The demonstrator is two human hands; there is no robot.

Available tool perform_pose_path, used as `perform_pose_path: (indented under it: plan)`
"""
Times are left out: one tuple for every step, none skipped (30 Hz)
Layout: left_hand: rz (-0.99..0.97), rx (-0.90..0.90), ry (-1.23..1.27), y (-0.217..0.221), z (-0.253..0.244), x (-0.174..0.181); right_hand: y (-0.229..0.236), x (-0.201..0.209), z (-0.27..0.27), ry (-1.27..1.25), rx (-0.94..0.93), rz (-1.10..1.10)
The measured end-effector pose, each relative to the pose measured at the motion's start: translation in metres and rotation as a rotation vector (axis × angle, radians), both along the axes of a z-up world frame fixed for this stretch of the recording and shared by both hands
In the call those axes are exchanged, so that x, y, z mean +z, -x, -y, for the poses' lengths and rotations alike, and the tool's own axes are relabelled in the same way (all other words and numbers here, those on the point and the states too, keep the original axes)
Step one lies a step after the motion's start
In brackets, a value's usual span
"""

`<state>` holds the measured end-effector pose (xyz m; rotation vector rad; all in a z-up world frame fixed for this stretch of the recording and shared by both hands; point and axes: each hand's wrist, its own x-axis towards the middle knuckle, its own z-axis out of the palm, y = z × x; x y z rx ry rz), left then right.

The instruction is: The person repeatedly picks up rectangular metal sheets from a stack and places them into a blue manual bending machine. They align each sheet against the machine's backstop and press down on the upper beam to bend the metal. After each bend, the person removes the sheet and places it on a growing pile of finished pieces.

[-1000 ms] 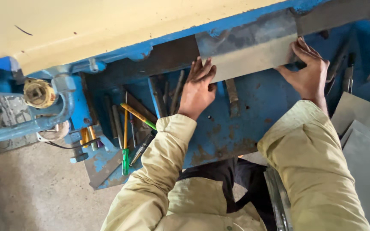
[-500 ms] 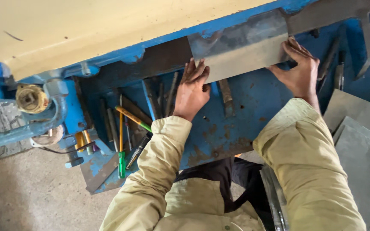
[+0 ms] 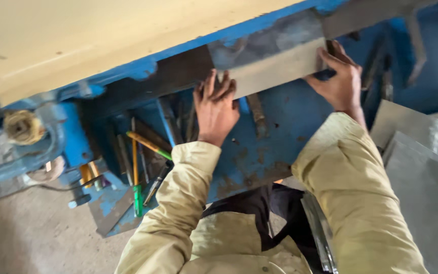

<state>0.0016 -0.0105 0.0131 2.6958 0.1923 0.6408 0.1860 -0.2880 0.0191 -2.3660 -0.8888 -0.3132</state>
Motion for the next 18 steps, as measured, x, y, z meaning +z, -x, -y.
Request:
perform_pose_path:
  plan:
    - [0.008, 0.008, -0.004, 0.0007, -0.0008, 0.0001, 0.0007, 0.0007, 0.0004, -0.006, 0.002, -0.003]
    - [-0.001, 0.029, -0.014, 0.0014, 0.0003, 0.0005, 0.0014, 0.0013, 0.0011, -0.008, 0.001, -0.004]
    - [-0.011, 0.049, -0.024, 0.0017, 0.0013, 0.0011, 0.0015, 0.0004, -0.0009, -0.018, 0.015, -0.011]
    - [-0.02, 0.063, -0.026, 0.0021, 0.0028, 0.0014, 0.0023, 0.0011, 0.0008, -0.022, 0.022, -0.017]
    - [-0.023, 0.069, -0.031, 0.0029, 0.0023, 0.0018, 0.0022, 0.0009, 0.0006, -0.025, 0.03, -0.023]
    - [-0.024, 0.07, -0.034, 0.0026, 0.0026, 0.0021, 0.0023, 0.0007, 0.0004, -0.017, 0.022, -0.021]
    - [-0.026, 0.07, -0.037, 0.0021, 0.0028, 0.0021, 0.0021, 0.0005, -0.0003, -0.009, 0.014, -0.019]
    - [-0.021, 0.071, -0.042, 0.0021, 0.0029, 0.0019, 0.0025, 0.0004, -0.0002, 0.0, 0.005, -0.018]
    - [-0.017, 0.072, -0.047, 0.0022, 0.0026, 0.0014, 0.0022, 0.0004, 0.0, -0.01, 0.01, -0.024]
    - [-0.014, 0.074, -0.051, 0.0026, 0.0027, 0.0008, 0.0019, 0.0001, 0.0002, -0.019, 0.014, -0.03]
    - [-0.018, 0.071, -0.046, 0.0027, 0.0028, 0.0001, 0.0017, -0.0004, 0.0007, -0.028, 0.019, -0.037]
    - [-0.021, 0.07, -0.041, 0.0025, 0.0025, -0.0002, 0.0015, -0.0009, 0.0011, -0.03, 0.023, -0.04]
    - [-0.025, 0.069, -0.036, 0.0026, 0.0023, -0.0002, 0.0013, -0.0014, 0.0018, -0.031, 0.026, -0.044]
    - [-0.026, 0.072, -0.036, 0.0028, 0.002, 0.0, 0.0009, -0.0021, 0.0022, -0.033, 0.029, -0.047]
    - [-0.028, 0.076, -0.037, 0.0028, 0.0017, 0.0002, 0.0003, -0.0029, 0.0023, -0.029, 0.029, -0.051]
    - [-0.029, 0.078, -0.036, 0.0026, 0.0021, 0.0004, -0.0002, -0.0035, 0.0033, -0.025, 0.026, -0.055]
    - [-0.027, 0.075, -0.036, 0.0022, 0.0023, 0.0005, -0.0009, -0.0041, 0.0041, -0.02, 0.024, -0.059]
    - [-0.026, 0.073, -0.035, 0.0025, 0.0025, 0.0005, -0.0012, -0.0047, 0.0046, -0.02, 0.023, -0.065]
